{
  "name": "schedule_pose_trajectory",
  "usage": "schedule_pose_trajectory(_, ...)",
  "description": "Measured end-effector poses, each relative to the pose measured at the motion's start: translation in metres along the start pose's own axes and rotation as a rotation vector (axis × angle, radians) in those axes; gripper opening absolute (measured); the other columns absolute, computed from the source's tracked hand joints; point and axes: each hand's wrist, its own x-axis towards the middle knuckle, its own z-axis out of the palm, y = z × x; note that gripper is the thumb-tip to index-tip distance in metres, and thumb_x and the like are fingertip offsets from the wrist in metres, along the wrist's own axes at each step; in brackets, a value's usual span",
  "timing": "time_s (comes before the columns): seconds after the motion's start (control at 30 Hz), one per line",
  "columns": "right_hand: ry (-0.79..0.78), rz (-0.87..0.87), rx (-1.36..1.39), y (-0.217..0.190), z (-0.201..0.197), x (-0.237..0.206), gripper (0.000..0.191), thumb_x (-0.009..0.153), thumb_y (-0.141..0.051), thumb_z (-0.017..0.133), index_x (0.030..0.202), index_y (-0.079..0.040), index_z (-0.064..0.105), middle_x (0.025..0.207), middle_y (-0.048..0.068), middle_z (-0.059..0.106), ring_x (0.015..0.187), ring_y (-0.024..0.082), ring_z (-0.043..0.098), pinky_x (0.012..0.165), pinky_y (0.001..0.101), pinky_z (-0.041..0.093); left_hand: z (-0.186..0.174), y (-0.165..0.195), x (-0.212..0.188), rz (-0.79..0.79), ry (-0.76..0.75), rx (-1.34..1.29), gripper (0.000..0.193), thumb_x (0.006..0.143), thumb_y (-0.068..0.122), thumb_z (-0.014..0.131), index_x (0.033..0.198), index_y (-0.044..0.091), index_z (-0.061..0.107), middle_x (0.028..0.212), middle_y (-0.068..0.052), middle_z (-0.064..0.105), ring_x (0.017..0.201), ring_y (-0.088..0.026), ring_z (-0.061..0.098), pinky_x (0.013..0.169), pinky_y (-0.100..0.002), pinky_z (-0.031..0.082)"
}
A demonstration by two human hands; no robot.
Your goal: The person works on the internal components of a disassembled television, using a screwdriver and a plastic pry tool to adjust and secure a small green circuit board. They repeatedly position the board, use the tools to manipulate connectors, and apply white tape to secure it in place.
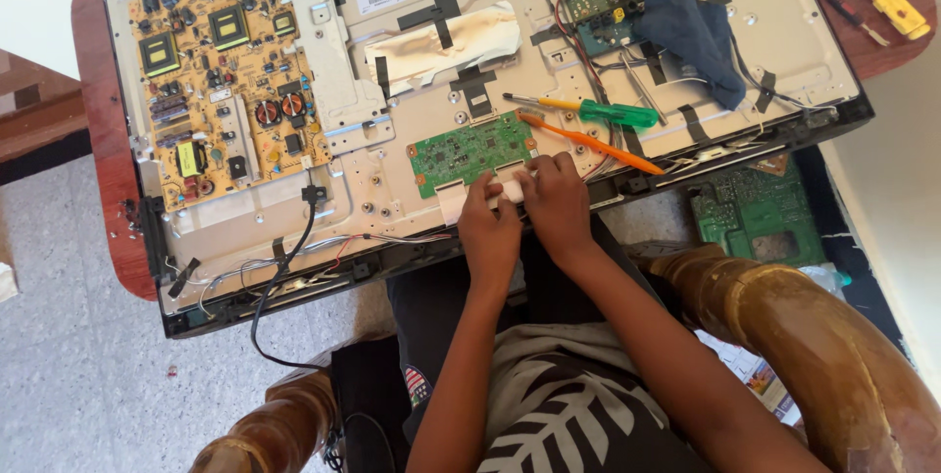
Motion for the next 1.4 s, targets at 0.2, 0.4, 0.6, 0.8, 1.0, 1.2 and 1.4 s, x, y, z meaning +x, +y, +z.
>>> schedule_pose_trajectory(0.2,0.086,-0.173,0.101,0.015,-0.013,0.009,0.034,0.091,0.004,0.059,0.121,-0.006,0.072,0.106,0.015,0.063,0.092,0.034,0.068,0.078,0.0444,0.056,-0.004,-0.005,0.008,0.33,0.047,0.222,0.047,0.089,-0.006,0.057,0.136,0.002,0.061,0.12,-0.018,0.068,0.104,-0.038,0.07,0.086,-0.045,0.056)
schedule_pose_trajectory(0.4,-0.25,-0.195,-0.105,0.017,-0.02,0.016,0.051,0.076,0.007,0.063,0.119,-0.017,0.075,0.12,0.014,0.06,0.083,0.034,0.069,0.071,0.0454,0.057,-0.009,-0.001,0.022,0.33,-0.131,0.495,0.053,0.079,-0.006,0.061,0.129,0.009,0.067,0.13,-0.017,0.059,0.098,-0.038,0.07,0.077,-0.046,0.057)
schedule_pose_trajectory(0.6,-0.403,-0.215,-0.23,0.01,-0.02,0.031,0.036,0.081,-0.006,0.065,0.113,-0.018,0.075,0.109,0.011,0.061,0.087,0.034,0.07,0.07,0.0466,0.057,-0.011,0.008,0.028,0.332,-0.196,0.557,0.035,0.082,-0.001,0.063,0.114,0.008,0.073,0.121,-0.014,0.061,0.089,-0.036,0.07,0.072,-0.048,0.056)
schedule_pose_trajectory(0.8,-0.748,-0.138,-0.555,-0.009,-0.021,0.046,0.021,0.086,-0.021,0.066,0.103,-0.011,0.075,0.111,0.014,0.066,0.096,0.035,0.072,0.077,0.0505,0.058,-0.015,0.018,0.041,0.372,-0.354,0.685,0.019,0.079,0.007,0.068,0.098,0.005,0.072,0.107,-0.018,0.058,0.084,-0.038,0.07,0.069,-0.05,0.056)
schedule_pose_trajectory(1.0,-0.711,-0.135,-0.496,-0.013,-0.023,0.037,0.021,0.085,-0.019,0.067,0.102,-0.01,0.073,0.109,0.014,0.068,0.094,0.037,0.072,0.075,0.0526,0.057,-0.012,0.006,0.043,0.439,-0.409,0.784,0.009,0.088,0.006,0.063,0.092,0.001,0.071,0.112,-0.018,0.058,0.084,-0.036,0.071,0.068,-0.049,0.057)
schedule_pose_trajectory(1.2,-0.647,-0.228,-0.372,0.0,-0.028,0.036,0.026,0.08,-0.006,0.064,0.104,-0.01,0.074,0.106,0.015,0.067,0.089,0.039,0.07,0.072,0.0523,0.055,-0.014,-0.008,0.039,0.593,-0.384,0.885,0.024,0.087,0.006,0.063,0.109,-0.001,0.07,0.11,-0.016,0.06,0.083,-0.032,0.071,0.066,-0.045,0.056)
schedule_pose_trajectory(1.4,-0.146,-0.265,-0.44,0.034,-0.061,0.054,0.023,0.082,-0.006,0.07,0.103,-0.012,0.074,0.103,0.009,0.067,0.1,0.035,0.065,0.084,0.0469,0.053,-0.02,-0.012,0.035,0.548,-0.279,0.729,0.046,0.082,0.0,0.061,0.126,0.005,0.069,0.108,-0.013,0.062,0.092,-0.03,0.067,0.076,-0.046,0.051)
